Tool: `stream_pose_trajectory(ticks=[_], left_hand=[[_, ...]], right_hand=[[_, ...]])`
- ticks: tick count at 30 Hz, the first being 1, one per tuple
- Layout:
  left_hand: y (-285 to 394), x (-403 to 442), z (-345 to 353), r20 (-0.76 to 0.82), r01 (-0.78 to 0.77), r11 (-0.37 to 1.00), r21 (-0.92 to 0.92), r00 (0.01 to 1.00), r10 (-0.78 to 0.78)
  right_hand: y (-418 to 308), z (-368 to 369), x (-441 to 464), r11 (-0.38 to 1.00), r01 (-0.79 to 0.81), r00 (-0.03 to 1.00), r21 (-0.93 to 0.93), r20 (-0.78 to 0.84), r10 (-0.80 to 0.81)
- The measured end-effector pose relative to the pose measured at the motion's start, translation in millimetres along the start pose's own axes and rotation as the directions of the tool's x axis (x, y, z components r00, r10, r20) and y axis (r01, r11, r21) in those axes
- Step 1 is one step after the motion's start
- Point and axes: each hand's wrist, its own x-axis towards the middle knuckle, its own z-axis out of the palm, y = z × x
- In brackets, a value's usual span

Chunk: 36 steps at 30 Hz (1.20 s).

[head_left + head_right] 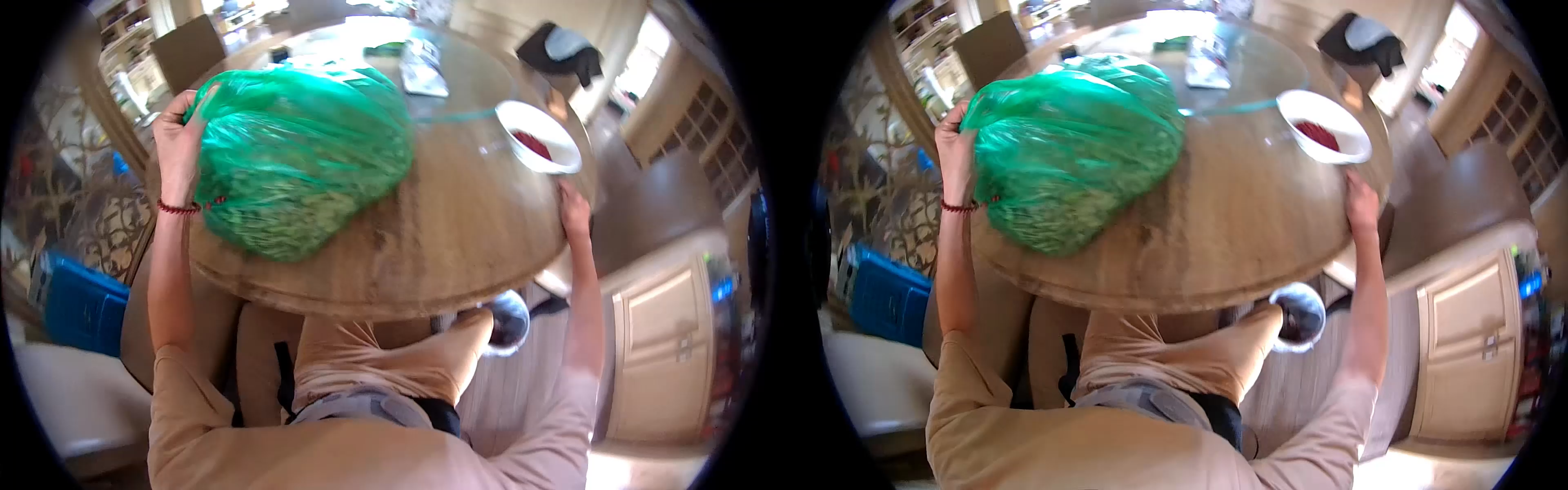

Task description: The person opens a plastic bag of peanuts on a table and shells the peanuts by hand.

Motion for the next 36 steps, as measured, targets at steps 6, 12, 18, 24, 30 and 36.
stream_pose_trajectory(ticks=[6, 12, 18, 24, 30, 36], left_hand=[[14.4, -39.6, -69.6, 0.217, 0.155, 0.89, -0.43, 0.974, -0.064], [59.1, -60.9, -48.9, 0.67, -0.443, 0.893, 0.078, 0.687, 0.282], [82.1, -114.3, 13.3, 0.738, -0.751, 0.658, 0.056, 0.475, 0.48], [58.8, -153.1, 20.5, 0.751, -0.761, 0.596, 0.256, 0.545, 0.372], [35.4, -159.6, 7.1, 0.733, -0.798, 0.515, 0.313, 0.548, 0.403], [32.2, -150.6, 19.4, 0.556, -0.742, 0.46, 0.488, 0.67, 0.492]], right_hand=[[-18.7, -15.4, -9.4, 0.985, -0.167, 0.982, -0.039, -0.1, 0.163], [-204.1, -71.1, 11.1, 0.842, 0.044, 0.97, 0.538, -0.223, 0.092], [-413.4, -69.2, 81.3, 0.518, 0.668, 0.719, 0.535, -0.283, -0.634], [-421.0, -2.5, 146.0, 0.62, 0.65, 0.583, 0.44, 0.235, -0.778], [-385.7, -41.4, 126.4, 0.726, 0.342, 0.711, 0.597, 0.34, -0.615], [-370.1, -35.3, 125.5, 0.679, 0.461, 0.648, 0.572, 0.305, -0.697]])
